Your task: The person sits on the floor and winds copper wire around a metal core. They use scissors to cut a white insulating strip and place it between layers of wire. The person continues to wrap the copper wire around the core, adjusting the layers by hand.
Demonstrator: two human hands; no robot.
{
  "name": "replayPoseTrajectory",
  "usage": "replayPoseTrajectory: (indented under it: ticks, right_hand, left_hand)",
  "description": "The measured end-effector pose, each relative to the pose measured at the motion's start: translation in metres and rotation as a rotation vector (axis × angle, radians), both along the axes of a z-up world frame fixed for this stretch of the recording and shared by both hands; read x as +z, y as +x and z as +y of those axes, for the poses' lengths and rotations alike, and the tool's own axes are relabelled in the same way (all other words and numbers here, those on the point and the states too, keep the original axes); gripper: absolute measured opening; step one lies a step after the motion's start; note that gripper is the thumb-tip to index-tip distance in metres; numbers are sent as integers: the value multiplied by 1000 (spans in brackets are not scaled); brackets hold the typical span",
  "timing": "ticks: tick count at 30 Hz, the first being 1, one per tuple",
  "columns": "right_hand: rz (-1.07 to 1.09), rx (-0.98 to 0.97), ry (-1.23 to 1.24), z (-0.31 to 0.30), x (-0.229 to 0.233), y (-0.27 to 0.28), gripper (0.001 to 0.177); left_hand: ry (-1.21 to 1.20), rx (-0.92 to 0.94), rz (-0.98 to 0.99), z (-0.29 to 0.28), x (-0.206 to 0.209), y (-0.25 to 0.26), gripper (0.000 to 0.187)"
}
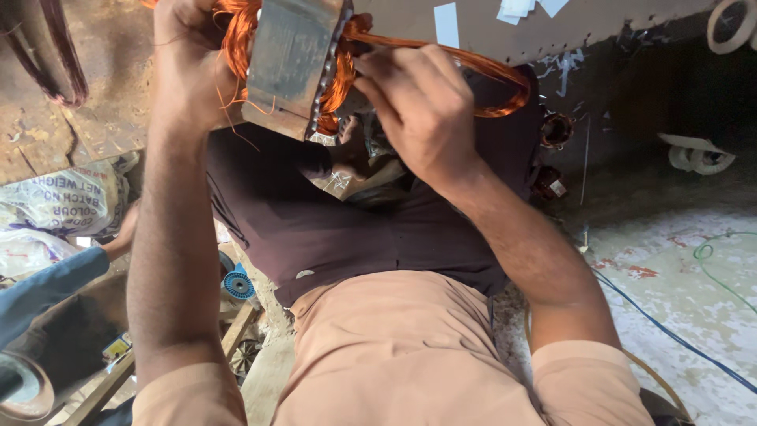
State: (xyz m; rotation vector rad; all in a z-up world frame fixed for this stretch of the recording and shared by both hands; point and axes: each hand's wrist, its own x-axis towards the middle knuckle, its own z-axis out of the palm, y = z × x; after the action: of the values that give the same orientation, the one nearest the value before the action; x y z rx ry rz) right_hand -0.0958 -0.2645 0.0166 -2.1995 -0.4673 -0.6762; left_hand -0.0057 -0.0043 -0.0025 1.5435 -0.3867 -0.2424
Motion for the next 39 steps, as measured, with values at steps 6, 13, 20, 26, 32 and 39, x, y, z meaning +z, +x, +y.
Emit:
replayPoseTrajectory:
  ticks: [6, 13, 20, 26, 32, 39]
  right_hand:
    - [-48, 13, -19, 4, -12, 11, 18]
    - [-54, 11, 9, 9, -21, 14, 20]
    - [-7, -19, -74, 4, -29, -9, 28]
    - [30, -54, -219, 13, -48, -16, 31]
    - [101, -16, -312, 11, -53, -21, 45]
    - [137, 31, -356, 5, -47, -23, 56]
  left_hand:
    - [46, 11, -23, 6, -11, 0, 12]
    - [37, 74, -7, 8, -23, 1, 23]
    - [39, 32, -59, 16, -23, 0, 25]
    - [93, 48, -4, 20, -26, 0, 24]
    - [55, 82, -40, 33, -47, 2, 36]
    - [-134, 141, 152, 24, -37, 6, 40]
